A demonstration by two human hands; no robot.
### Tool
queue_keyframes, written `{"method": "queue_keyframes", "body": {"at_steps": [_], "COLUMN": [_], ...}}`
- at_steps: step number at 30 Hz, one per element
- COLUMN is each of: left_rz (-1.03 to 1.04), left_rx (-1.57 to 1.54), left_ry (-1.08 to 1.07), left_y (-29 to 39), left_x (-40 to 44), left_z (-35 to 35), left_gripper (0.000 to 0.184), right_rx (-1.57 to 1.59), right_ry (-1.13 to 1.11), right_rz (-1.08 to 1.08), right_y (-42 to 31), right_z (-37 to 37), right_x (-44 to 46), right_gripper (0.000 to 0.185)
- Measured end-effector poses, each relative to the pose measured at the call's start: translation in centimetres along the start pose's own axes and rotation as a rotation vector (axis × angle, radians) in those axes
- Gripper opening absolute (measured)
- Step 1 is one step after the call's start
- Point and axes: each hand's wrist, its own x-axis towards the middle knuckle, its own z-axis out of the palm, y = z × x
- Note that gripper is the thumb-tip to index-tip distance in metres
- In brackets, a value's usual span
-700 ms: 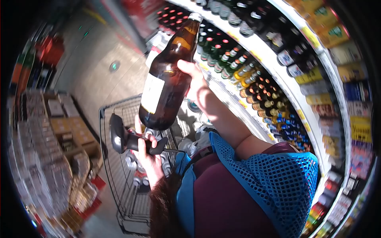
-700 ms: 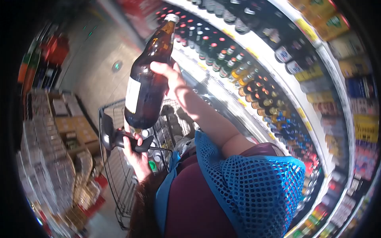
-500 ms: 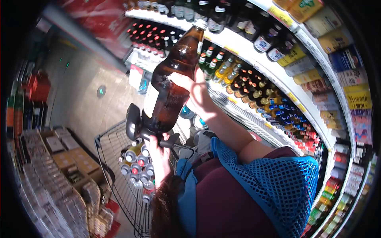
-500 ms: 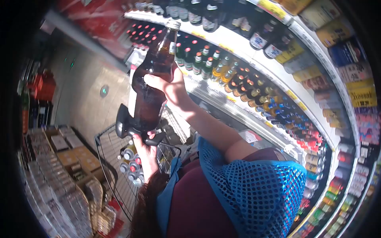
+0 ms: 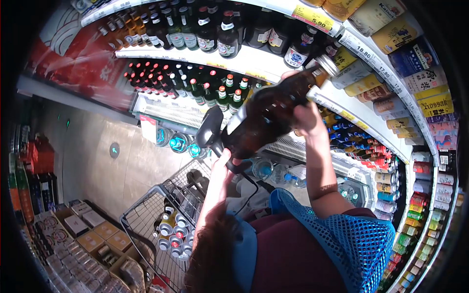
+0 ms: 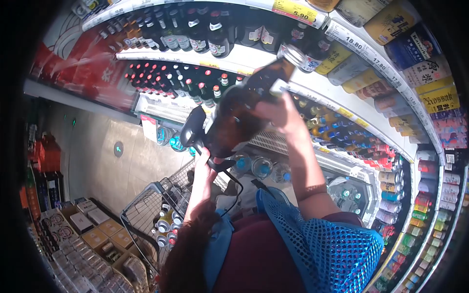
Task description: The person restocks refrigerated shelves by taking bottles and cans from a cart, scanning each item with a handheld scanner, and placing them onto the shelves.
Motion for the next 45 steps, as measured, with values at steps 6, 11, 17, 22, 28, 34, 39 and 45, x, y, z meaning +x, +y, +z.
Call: {"method": "queue_keyframes", "body": {"at_steps": [6,11,17,22,28,34,39,45], "left_rz": [-0.324,-0.338,-0.317,-0.188,-0.119,-0.039,0.004,-0.025], "left_rx": [-0.025,-0.113,0.033,-0.026,-0.087,-0.163,-0.103,0.011], "left_ry": [0.024,-0.062,0.045,0.112,0.236,0.341,0.419,0.452], "left_y": [-1.9,-2.3,-0.5,3.2,6.4,6.5,5.8,5.2], "left_x": [4.1,8.6,12.1,7.9,-0.5,-6.5,-8.0,-8.3], "left_z": [0.1,1.2,0.5,-2.1,-6.2,-7.0,-5.5,-4.1], "left_gripper": [0.048,0.051,0.051,0.021,0.023,0.027,0.028,0.029], "right_rx": [0.042,-0.112,-0.158,-0.659,-0.794,-0.86,-0.901,-1.004], "right_ry": [0.086,0.289,0.387,0.441,0.595,0.755,0.81,0.935], "right_rz": [-0.217,-0.195,-0.384,-0.645,-0.659,-0.676,-0.574,-0.594], "right_y": [-1.8,-0.1,1.2,2.1,5.7,8.1,8.1,8.6], "right_z": [0.1,-0.6,-2.3,-4.1,-7.3,-9.4,-9.2,-9.1], "right_x": [2.5,5.0,8.7,12.7,16.8,19.6,21.4,23.7], "right_gripper": [0.049,0.036,0.031,0.028,0.031,0.032,0.048,0.054]}}
